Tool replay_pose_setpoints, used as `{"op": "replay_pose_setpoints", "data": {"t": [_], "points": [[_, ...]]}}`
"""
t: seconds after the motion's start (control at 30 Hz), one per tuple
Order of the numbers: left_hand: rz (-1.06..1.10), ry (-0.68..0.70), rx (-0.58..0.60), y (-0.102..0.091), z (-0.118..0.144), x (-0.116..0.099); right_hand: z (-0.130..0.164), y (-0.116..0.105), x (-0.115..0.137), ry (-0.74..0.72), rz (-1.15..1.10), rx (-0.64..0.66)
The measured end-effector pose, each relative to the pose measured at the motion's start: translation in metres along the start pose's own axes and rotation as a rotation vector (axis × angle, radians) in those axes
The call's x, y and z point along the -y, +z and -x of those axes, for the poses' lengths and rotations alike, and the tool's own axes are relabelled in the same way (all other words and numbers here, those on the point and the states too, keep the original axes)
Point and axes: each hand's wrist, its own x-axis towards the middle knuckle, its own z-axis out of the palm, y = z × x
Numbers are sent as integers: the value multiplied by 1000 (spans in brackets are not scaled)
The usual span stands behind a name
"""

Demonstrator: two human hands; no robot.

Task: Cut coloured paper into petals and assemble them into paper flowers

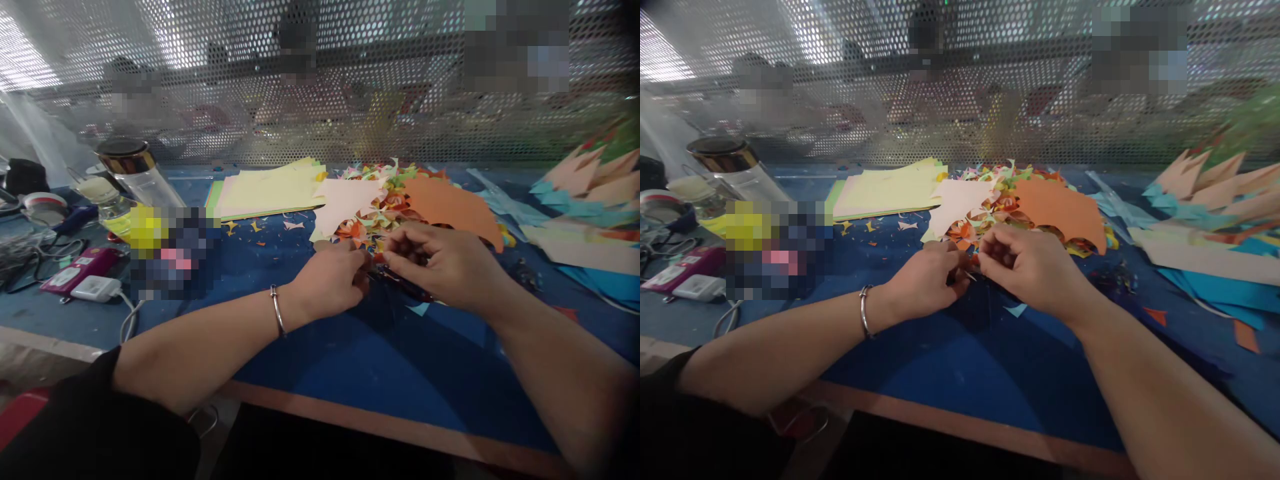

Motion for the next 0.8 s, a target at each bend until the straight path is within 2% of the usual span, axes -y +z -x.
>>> {"op": "replay_pose_setpoints", "data": {"t": [0.3, 0.43, 0.53, 0.8], "points": [[603, -276, -117, -5, -3, 14, 0, 1, 0, 83, -141, -5], [889, -386, -255, -6, -7, 11, -1, 0, 5, 75, -200, -29], [985, -432, -293, -6, -8, 5, -1, 0, 8, 79, -244, -23], [1249, -547, -287, -1, -9, -13, 1, 0, 13, 79, -260, -58]]}}
